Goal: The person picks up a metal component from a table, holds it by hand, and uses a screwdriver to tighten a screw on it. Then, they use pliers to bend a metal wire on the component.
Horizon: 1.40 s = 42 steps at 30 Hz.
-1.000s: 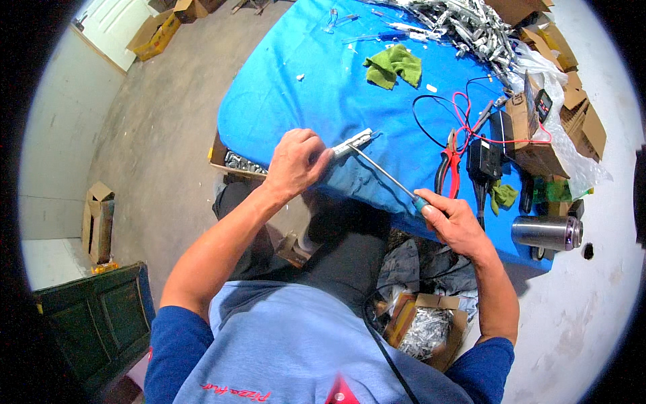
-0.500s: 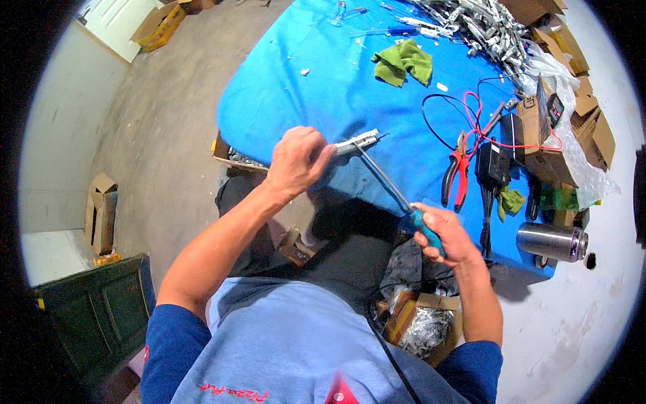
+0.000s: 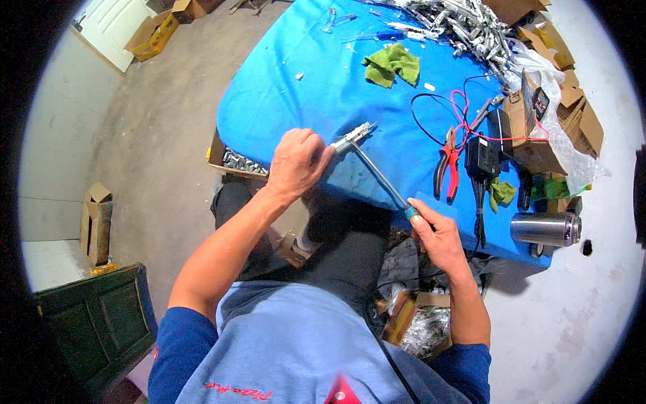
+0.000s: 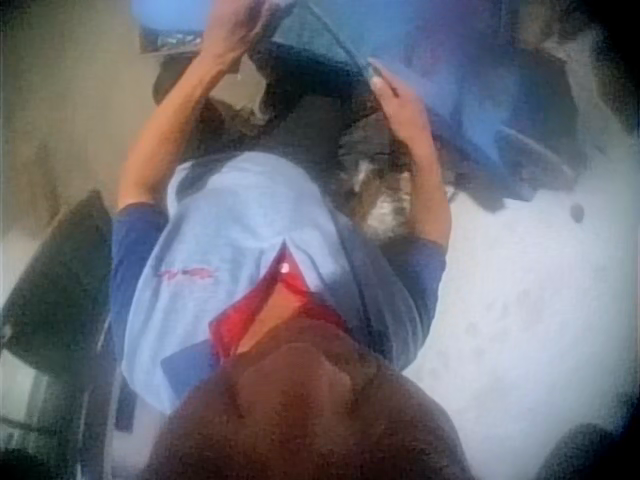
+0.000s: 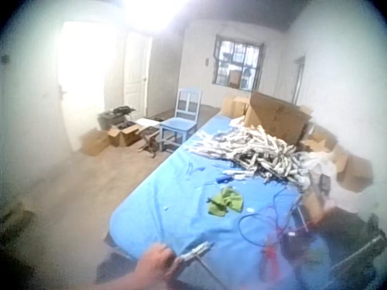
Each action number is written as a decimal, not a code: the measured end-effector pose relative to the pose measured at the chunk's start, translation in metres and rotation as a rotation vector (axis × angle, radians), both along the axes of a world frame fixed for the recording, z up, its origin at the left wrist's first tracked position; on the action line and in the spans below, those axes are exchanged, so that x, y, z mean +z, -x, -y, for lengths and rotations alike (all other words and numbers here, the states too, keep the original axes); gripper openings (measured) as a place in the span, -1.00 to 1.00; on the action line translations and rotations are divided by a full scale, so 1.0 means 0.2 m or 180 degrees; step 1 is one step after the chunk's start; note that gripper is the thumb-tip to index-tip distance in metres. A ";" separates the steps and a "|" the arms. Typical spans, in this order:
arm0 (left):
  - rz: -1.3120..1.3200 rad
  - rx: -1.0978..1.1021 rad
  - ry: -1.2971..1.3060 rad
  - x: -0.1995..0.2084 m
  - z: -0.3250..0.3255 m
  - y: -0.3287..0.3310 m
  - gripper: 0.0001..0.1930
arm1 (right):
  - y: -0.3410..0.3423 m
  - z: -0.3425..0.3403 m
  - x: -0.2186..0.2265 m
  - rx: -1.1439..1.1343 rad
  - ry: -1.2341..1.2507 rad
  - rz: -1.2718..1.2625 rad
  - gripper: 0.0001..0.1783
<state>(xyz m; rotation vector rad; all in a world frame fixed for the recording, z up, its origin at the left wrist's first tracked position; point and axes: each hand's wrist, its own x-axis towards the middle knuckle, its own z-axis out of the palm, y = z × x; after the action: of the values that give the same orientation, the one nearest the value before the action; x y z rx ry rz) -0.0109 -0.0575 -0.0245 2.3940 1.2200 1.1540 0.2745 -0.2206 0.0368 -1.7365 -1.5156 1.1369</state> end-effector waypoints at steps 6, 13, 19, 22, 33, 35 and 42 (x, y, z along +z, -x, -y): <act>0.0010 -0.0086 0.0039 0.01 0.01 0.01 -0.78 | 0.03 0.01 0.07 -0.0421 0.0458 -0.0515 -0.52; 0.0049 0.0004 -0.0094 0.01 0.05 -0.01 -0.79 | 0.15 0.06 0.01 -0.1228 0.0246 -0.1615 -0.55; 0.0063 0.0249 -0.0216 -0.02 0.10 -0.05 -0.80 | 0.36 -0.05 -0.13 -0.1320 -0.0404 -0.1910 -0.61; 0.0087 0.0303 -0.0138 -0.03 0.12 -0.05 -0.81 | 0.43 -0.11 -0.12 -0.1316 -0.0521 -0.1736 -0.61; 0.0276 0.0139 -0.0210 -0.01 0.14 -0.05 -0.77 | 0.45 -0.25 -0.18 -0.1167 -0.0583 -0.1625 -0.57; 0.0284 0.0156 -0.0252 -0.01 0.14 -0.05 -0.77 | 0.48 -0.31 -0.19 -0.1300 -0.0815 -0.1467 -0.58; 0.0194 0.0073 0.0119 0.02 0.19 -0.05 -0.79 | 0.63 -0.50 -0.20 -0.1351 -0.1074 0.0077 -0.52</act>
<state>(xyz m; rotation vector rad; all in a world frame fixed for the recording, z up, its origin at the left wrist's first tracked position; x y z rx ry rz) -0.0004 -0.0962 -0.0202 2.3060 1.2418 1.1910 0.1479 -0.1211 -0.0040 -1.7246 -1.1885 0.6094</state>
